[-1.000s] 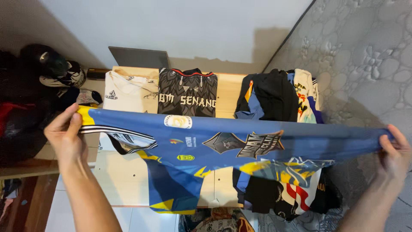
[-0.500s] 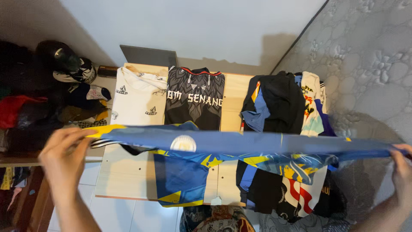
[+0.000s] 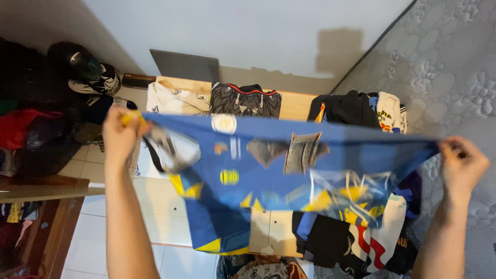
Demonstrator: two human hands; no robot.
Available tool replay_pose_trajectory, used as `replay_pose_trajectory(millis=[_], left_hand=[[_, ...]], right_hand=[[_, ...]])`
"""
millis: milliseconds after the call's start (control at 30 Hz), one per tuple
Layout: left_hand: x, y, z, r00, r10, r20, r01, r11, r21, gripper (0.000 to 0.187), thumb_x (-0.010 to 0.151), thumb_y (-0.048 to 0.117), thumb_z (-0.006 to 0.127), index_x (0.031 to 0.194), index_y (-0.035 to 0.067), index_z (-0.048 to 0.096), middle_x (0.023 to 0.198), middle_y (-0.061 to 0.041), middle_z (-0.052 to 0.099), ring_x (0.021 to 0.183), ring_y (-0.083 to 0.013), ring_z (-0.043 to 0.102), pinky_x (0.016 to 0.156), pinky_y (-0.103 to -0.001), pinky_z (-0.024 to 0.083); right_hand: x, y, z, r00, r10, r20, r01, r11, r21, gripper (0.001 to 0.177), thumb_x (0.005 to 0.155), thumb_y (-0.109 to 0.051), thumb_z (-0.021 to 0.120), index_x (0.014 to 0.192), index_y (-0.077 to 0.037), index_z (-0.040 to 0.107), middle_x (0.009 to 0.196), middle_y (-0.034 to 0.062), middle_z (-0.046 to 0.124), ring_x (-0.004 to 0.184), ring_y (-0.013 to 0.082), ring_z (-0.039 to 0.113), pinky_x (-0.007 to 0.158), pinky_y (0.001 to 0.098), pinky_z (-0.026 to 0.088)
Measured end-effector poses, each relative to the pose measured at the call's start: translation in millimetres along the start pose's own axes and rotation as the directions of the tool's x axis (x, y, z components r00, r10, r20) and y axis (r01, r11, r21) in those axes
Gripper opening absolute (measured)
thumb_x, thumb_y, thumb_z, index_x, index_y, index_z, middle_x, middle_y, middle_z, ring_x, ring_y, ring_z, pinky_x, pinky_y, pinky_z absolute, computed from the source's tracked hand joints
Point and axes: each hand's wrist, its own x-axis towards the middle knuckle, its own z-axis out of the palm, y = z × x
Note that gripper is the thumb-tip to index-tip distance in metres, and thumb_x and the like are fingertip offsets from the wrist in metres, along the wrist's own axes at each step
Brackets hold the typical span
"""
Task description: The person folds clothes including jerseys and a polo shirt by hand on a low wooden table and then stacks them on top of other folded garments.
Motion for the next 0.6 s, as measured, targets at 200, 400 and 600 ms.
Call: replay_pose_trajectory(millis=[200,400,600], left_hand=[[42,113,-15,0.916,0.203,-0.347,-0.346,0.837,-0.424,0.011,0.119,0.001,0.053,0.123,0.011,0.049,0.124,-0.010,0.068,0.104,-0.0144,0.063,0.085,-0.027,0.051],[-13,153,-50,0.926,0.196,-0.323,-0.357,0.736,-0.575,0.025,0.110,0.015,0.055,0.131,0.003,0.058,0.112,-0.010,0.067,0.101,-0.0169,0.066,0.092,-0.030,0.054],[-108,6,-63,0.948,0.269,-0.171,-0.312,0.895,-0.318,0.011,0.100,0.010,0.062,0.105,0.003,0.057,0.110,-0.018,0.071,0.102,-0.0224,0.069,0.098,-0.037,0.057]], right_hand=[[7,14,-2,0.978,0.209,0.001,-0.197,0.922,0.334,0.007,0.102,-0.001,0.070,0.109,0.001,0.069,0.084,0.0010,0.062,0.074,0.0082,0.052,0.070,0.0234,0.042],[-26,8,-20,0.969,0.245,-0.043,-0.180,0.813,0.554,0.007,0.101,0.003,0.072,0.107,0.001,0.067,0.088,0.0028,0.063,0.077,0.0096,0.055,0.076,0.0243,0.047],[-109,8,-24,0.984,0.144,-0.102,-0.020,0.665,0.747,0.010,0.101,0.007,0.073,0.106,0.002,0.065,0.091,0.0046,0.065,0.080,0.0110,0.058,0.081,0.0252,0.051]])
